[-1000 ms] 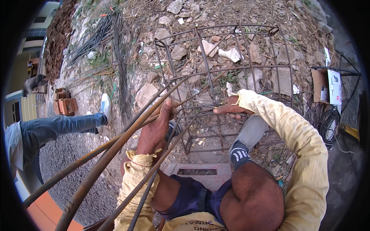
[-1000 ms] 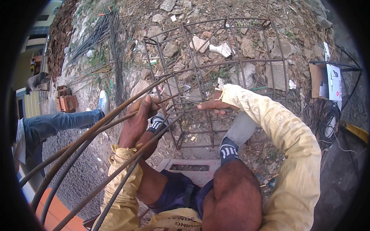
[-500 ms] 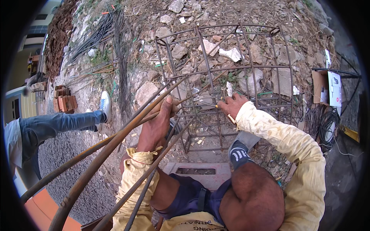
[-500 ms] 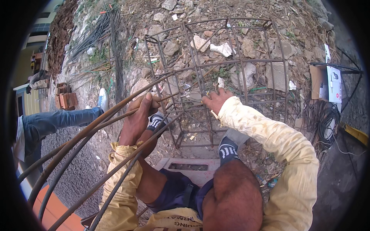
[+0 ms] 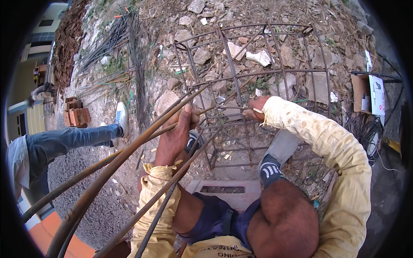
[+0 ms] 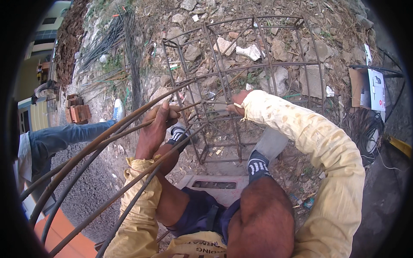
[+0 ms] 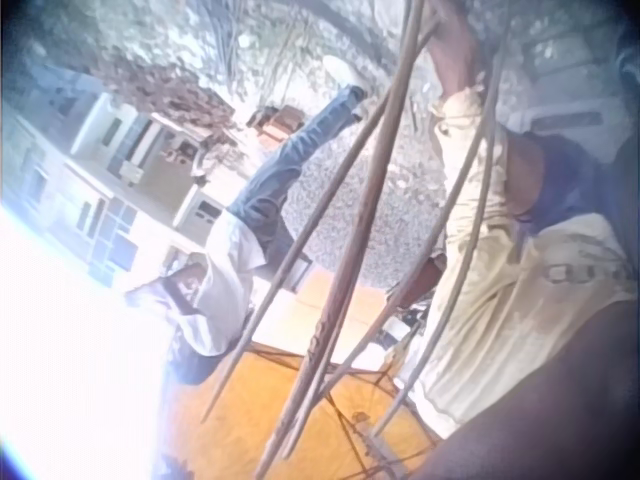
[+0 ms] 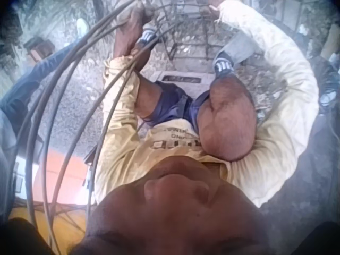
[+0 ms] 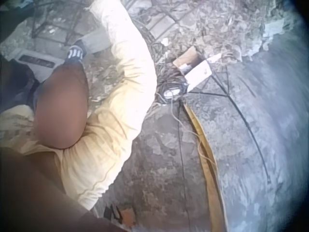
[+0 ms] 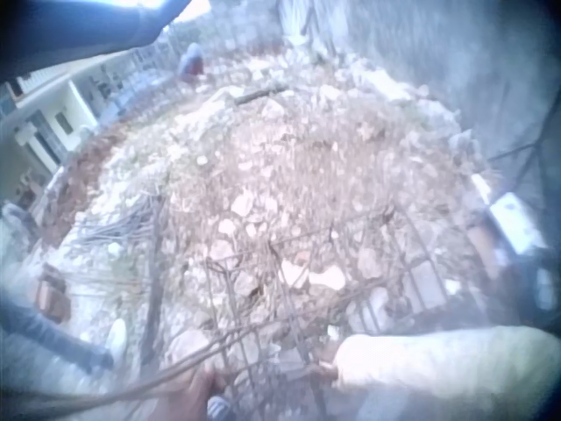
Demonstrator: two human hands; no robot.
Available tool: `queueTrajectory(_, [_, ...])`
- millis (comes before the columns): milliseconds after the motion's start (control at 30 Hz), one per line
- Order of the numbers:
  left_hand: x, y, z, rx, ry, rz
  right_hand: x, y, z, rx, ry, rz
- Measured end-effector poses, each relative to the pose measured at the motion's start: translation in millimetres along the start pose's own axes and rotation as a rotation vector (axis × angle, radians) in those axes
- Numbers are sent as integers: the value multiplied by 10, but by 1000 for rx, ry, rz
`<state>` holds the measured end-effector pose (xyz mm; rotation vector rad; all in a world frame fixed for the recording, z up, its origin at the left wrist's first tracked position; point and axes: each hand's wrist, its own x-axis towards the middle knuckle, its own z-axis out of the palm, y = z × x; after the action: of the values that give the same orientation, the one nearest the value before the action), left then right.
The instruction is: The person sits on the ground and assembles a rebar cage by tying intersecting rods together with wire. They use pliers to twist and secure the wire at multiple joints, then lift and reposition the cage to access different sections.
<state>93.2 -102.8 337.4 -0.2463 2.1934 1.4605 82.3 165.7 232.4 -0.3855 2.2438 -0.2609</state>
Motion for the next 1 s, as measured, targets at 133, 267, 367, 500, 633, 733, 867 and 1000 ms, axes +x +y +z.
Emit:
queueTrajectory(133, [15,-31,-21,33,22,-2,-86,102,-92,616,-333,112])
queueTrajectory(267, [80,7,33,26,14,9,201,234,285,222,-12,-33])
queueTrajectory(367, [37,-58,1,-44,37,2,2,48,-11,369,-232,36])
queueTrajectory(500, [50,-14,28,-72,38,17,-198,131,334,1079,-319,40])
queueTrajectory(633, [46,-58,51,-72,37,16,-170,65,491,608,-24,31])
queueTrajectory(733, [34,-44,51,-102,59,15,-372,-65,338,195,237,21])
queueTrajectory(867, [22,-11,67,-93,53,13,-254,-36,235,557,-122,88])
queueTrajectory(1000, [32,-76,53,-76,46,22,-24,296,423,1278,-517,151])
